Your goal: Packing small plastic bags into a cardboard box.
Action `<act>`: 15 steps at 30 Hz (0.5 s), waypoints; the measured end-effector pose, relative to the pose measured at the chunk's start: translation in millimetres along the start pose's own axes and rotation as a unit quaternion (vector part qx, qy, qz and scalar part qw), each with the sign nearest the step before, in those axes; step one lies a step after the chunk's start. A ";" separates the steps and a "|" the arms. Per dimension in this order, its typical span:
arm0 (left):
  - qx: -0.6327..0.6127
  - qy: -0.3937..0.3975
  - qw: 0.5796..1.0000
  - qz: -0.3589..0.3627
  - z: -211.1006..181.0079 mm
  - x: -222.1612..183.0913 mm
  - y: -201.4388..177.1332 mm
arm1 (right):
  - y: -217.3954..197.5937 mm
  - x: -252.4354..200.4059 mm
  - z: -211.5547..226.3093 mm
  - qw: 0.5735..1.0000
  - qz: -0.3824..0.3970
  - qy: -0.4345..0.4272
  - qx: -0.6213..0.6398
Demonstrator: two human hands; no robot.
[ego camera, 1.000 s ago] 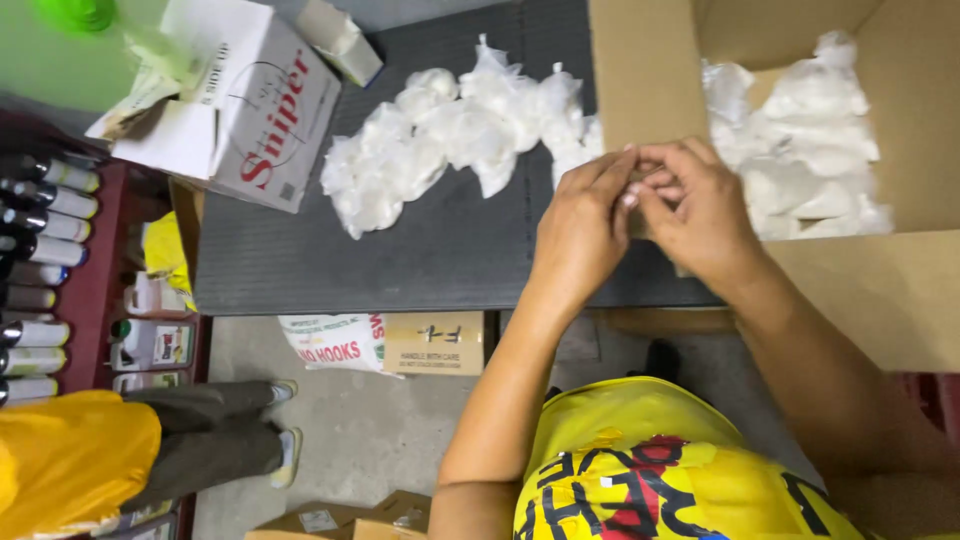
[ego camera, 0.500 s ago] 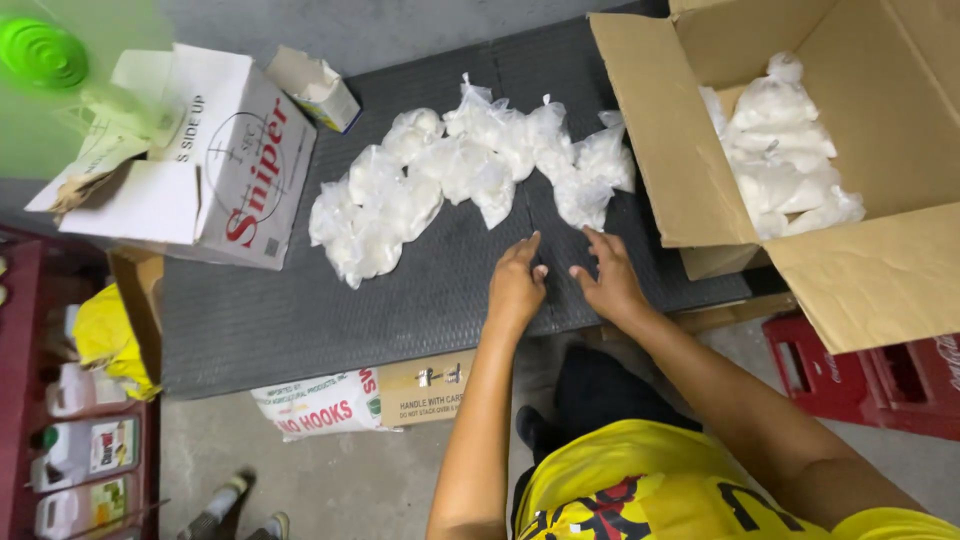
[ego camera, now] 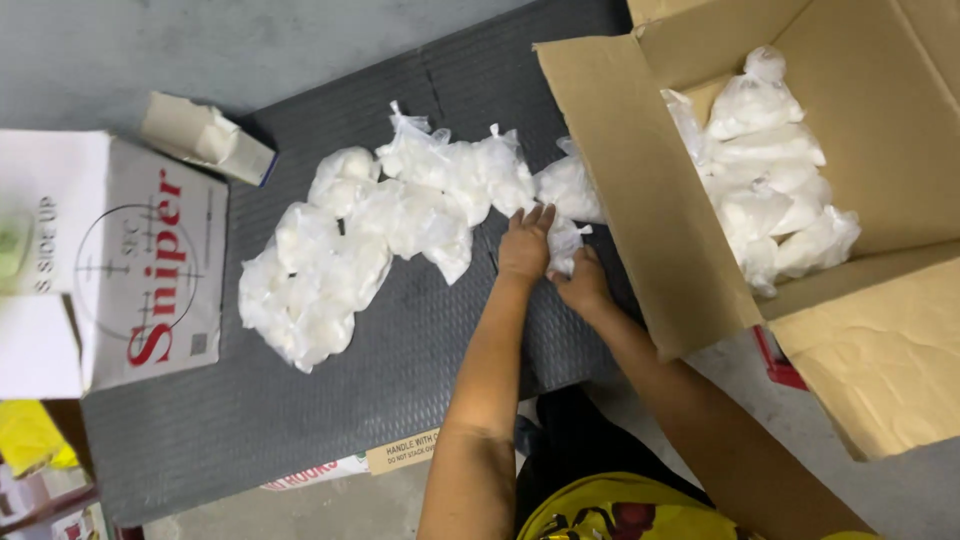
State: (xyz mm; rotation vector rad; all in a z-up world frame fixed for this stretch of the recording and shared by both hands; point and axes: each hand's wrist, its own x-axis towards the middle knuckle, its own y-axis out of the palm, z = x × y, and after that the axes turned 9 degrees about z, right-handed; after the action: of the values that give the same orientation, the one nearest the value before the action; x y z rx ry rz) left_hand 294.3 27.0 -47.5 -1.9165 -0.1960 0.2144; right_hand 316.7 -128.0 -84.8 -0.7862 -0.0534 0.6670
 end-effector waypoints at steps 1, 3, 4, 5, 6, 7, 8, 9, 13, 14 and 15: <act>-0.003 0.002 1.000 0.007 -1.8 2.0 -4.3 | -5.1 -0.9 11.2 1.000 0.002 0.008 0.000; 0.019 0.006 0.999 0.047 -4.1 1.5 -15.0 | -13.3 -5.1 36.3 0.995 -0.012 -0.010 -0.102; 0.017 0.006 0.998 0.054 -8.5 -6.5 -24.1 | -12.0 -7.4 33.7 0.995 -0.009 -0.004 -0.100; 0.022 0.007 0.998 0.053 -11.7 -14.0 -35.2 | -10.2 -8.7 32.9 0.993 -0.027 -0.027 -0.109; 0.027 0.008 0.998 0.051 -15.4 -23.5 -47.2 | -8.6 -12.2 32.9 0.991 -0.046 -0.050 -0.117; 0.028 0.009 0.998 0.052 -14.4 -30.3 -45.4 | -7.8 -15.5 31.3 0.991 -0.046 -0.049 -0.116; 0.002 -0.015 0.998 0.057 -14.2 -39.2 -44.3 | -7.2 -21.0 30.5 0.991 -0.050 -0.059 -0.106; -0.024 -0.039 0.997 0.061 -14.0 -48.1 -44.3 | -7.1 -26.2 30.3 0.991 -0.054 -0.071 -0.097; -0.057 -0.017 0.998 -0.019 0.1 -109.9 -10.6 | -13.8 -71.4 23.9 0.986 -0.071 -0.141 -0.062; -0.107 -0.040 0.993 -0.024 -4.8 -130.6 -14.4 | -18.6 -88.5 25.4 0.992 -0.049 -0.114 -0.033; -0.155 -0.057 0.986 -0.030 -8.5 -145.9 -19.8 | -24.2 -101.5 27.6 0.995 -0.033 -0.089 -0.002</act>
State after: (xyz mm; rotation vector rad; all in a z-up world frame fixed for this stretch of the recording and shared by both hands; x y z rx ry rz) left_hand 154.3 -8.7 -18.1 -2.2055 -0.3823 0.2663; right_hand 241.1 -181.1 -29.0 -0.7239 -0.2429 0.6723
